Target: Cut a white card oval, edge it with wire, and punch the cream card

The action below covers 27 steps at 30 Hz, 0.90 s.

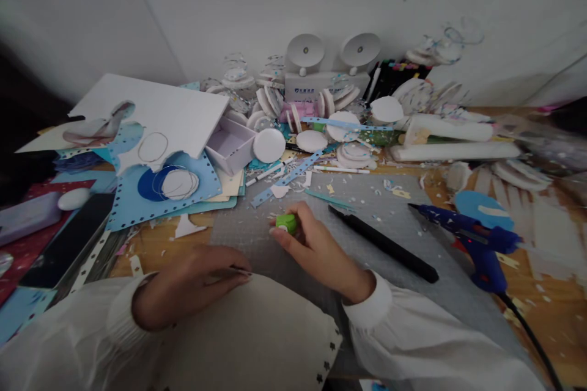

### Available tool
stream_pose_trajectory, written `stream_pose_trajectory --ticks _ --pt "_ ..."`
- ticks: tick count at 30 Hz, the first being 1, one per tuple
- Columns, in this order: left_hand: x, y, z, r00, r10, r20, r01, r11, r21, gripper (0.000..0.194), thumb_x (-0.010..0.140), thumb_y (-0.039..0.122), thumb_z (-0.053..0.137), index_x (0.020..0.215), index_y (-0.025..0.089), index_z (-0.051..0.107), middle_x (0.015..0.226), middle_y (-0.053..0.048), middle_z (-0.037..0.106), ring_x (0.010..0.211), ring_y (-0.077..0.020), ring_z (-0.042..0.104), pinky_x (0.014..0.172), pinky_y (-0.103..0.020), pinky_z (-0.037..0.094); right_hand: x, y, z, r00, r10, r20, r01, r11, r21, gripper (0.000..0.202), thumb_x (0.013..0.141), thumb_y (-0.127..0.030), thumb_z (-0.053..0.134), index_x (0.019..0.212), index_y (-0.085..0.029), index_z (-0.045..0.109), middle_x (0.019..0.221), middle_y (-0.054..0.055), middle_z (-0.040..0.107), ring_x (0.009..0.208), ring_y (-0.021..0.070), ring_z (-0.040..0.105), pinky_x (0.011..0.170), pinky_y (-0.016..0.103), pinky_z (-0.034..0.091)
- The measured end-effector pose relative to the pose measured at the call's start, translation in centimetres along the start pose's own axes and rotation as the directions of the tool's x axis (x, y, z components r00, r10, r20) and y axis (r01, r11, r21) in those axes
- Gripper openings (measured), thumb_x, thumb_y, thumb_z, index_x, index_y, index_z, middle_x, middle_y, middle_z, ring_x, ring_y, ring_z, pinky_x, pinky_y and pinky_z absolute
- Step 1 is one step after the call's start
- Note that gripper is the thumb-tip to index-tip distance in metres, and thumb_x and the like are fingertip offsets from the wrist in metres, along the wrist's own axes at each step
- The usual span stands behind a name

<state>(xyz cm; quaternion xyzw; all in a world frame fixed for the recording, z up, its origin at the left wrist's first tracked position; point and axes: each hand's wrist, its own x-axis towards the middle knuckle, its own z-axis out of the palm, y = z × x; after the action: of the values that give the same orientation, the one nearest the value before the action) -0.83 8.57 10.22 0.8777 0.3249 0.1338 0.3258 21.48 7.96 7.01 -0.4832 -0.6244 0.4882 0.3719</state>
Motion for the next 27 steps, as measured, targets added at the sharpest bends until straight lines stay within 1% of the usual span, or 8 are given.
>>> stream_pose_trajectory --ticks 2,4,7,10,15,20,24,27 --pt "0.1 0.0 -0.2 0.999 -0.035 -0.037 0.035 0.999 0.013 0.008 0.083 0.017 0.058 0.083 0.020 0.065 0.073 0.002 0.070 0.063 -0.0103 0.065 0.058 -0.017 0.043 0.1 0.1 -0.1 0.996 -0.040 -0.083 0.042 0.999 0.028 0.032 0.080 -0.040 0.065 0.098 -0.024 0.044 0.094 0.004 0.061 0.080 0.0164 0.060 0.063 0.028 0.050" --pt "0.2 0.0 -0.4 0.995 -0.055 -0.081 0.058 0.998 0.037 0.007 0.082 0.017 0.059 0.082 0.020 0.066 0.072 0.003 0.071 0.061 -0.0102 0.064 0.056 -0.017 0.043 0.1 -0.2 -0.3 0.995 -0.060 -0.086 0.064 0.997 0.049 0.036 0.074 -0.036 0.071 0.099 -0.024 0.048 0.090 0.002 0.059 0.080 0.0164 0.060 0.065 0.028 0.051" --pt "0.4 0.1 -0.5 0.988 -0.064 -0.144 0.076 0.994 0.083 0.007 0.080 0.017 0.060 0.079 0.020 0.066 0.068 0.003 0.070 0.059 -0.0111 0.064 0.053 -0.018 0.043 -0.2 -1.0 -0.3 0.994 -0.088 0.057 0.089 0.996 -0.015 0.033 0.075 -0.034 0.071 0.101 -0.023 0.054 0.088 0.001 0.059 0.074 0.0141 0.057 0.065 0.027 0.050" --pt "0.5 0.2 -0.2 0.983 -0.056 -0.174 0.072 0.994 0.087 0.009 0.077 0.015 0.061 0.079 0.021 0.067 0.069 0.003 0.071 0.060 -0.0119 0.065 0.054 -0.018 0.044 -0.4 -1.5 -0.2 0.972 -0.153 0.177 0.180 0.972 -0.152 0.028 0.076 -0.035 0.071 0.097 -0.022 0.059 0.087 0.001 0.060 0.074 0.0144 0.054 0.064 0.026 0.047" --pt "0.9 0.2 0.3 0.970 -0.080 -0.230 0.087 0.996 0.022 0.013 0.074 0.010 0.063 0.081 0.020 0.069 0.075 0.003 0.073 0.066 -0.0128 0.067 0.060 -0.019 0.048 -0.3 -1.4 0.0 0.958 -0.211 0.195 0.259 0.927 -0.272 0.028 0.075 -0.036 0.072 0.092 -0.019 0.059 0.084 0.002 0.059 0.076 0.0157 0.053 0.066 0.027 0.044" --pt "1.1 0.3 0.4 0.954 -0.080 -0.289 0.070 0.997 -0.045 0.014 0.074 0.010 0.064 0.081 0.021 0.070 0.073 0.003 0.073 0.063 -0.0123 0.067 0.060 -0.019 0.050 -0.4 -1.4 -0.2 0.961 -0.170 0.218 0.227 0.935 -0.274 0.032 0.073 -0.035 0.074 0.097 -0.020 0.059 0.090 0.003 0.063 0.082 0.0172 0.057 0.071 0.029 0.045" --pt "1.2 0.2 0.8 0.954 -0.087 -0.287 0.061 0.993 -0.099 0.014 0.075 0.009 0.062 0.080 0.020 0.070 0.072 0.003 0.073 0.063 -0.0113 0.067 0.060 -0.018 0.050 -0.6 -1.5 -0.4 0.961 -0.097 0.260 0.170 0.947 -0.275 0.038 0.071 -0.031 0.075 0.104 -0.020 0.058 0.097 0.002 0.066 0.086 0.0176 0.060 0.074 0.029 0.046" --pt "1.4 -0.1 1.3 0.952 -0.088 -0.294 0.053 0.991 -0.125 0.012 0.075 0.009 0.062 0.079 0.019 0.069 0.071 0.003 0.072 0.062 -0.0106 0.066 0.058 -0.017 0.049 -0.7 -1.5 -0.6 0.954 -0.077 0.289 0.171 0.933 -0.316 0.039 0.071 -0.027 0.075 0.105 -0.021 0.058 0.101 0.002 0.067 0.092 0.0184 0.060 0.078 0.030 0.045"
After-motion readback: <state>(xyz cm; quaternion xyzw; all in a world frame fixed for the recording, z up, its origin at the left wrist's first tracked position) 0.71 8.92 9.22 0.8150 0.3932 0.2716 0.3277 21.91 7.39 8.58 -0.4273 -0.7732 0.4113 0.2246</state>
